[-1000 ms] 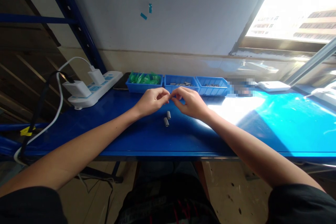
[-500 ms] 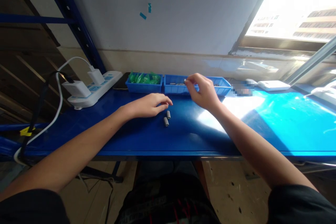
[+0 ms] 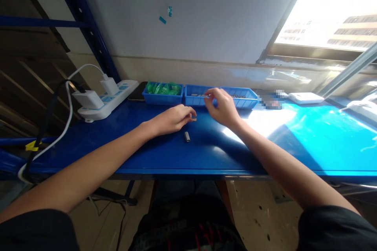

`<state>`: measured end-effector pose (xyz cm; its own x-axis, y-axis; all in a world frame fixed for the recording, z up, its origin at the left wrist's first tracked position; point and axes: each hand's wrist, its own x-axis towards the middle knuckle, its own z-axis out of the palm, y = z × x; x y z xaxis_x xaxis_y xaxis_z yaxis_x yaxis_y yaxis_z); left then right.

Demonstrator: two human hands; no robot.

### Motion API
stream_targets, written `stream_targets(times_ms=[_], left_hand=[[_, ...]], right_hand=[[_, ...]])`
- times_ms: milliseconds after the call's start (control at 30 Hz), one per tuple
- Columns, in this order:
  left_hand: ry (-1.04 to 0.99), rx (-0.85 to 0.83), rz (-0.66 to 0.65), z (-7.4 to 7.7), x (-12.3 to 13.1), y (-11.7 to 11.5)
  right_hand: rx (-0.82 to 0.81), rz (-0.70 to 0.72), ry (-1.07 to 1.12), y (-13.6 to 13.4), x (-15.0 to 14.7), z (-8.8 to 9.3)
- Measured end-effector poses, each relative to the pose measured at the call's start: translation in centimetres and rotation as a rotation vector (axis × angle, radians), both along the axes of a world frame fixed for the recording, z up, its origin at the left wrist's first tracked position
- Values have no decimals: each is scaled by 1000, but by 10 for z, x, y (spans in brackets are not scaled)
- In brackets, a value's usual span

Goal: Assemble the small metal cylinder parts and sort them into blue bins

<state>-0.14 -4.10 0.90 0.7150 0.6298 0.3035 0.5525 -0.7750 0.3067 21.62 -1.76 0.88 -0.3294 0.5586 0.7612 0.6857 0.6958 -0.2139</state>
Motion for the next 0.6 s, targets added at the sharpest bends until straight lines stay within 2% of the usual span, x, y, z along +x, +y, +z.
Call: stream_targets(times_ms=[67, 167, 367, 500, 600], left_hand=[[-61, 22, 70, -3, 0, 1], [-92, 21, 105, -10, 0, 5], [-283, -60, 168, -22, 6, 27], [-318, -92, 153, -22, 11, 38], [-365, -146, 131, -21, 11, 38]], right_hand=[[-23, 148, -92, -11, -18, -10], [-87, 249, -113, -14, -27, -23], [-127, 294, -152, 8, -19, -30], [-131, 264, -77, 15, -18, -33], [-195, 244, -19, 15, -17, -33]])
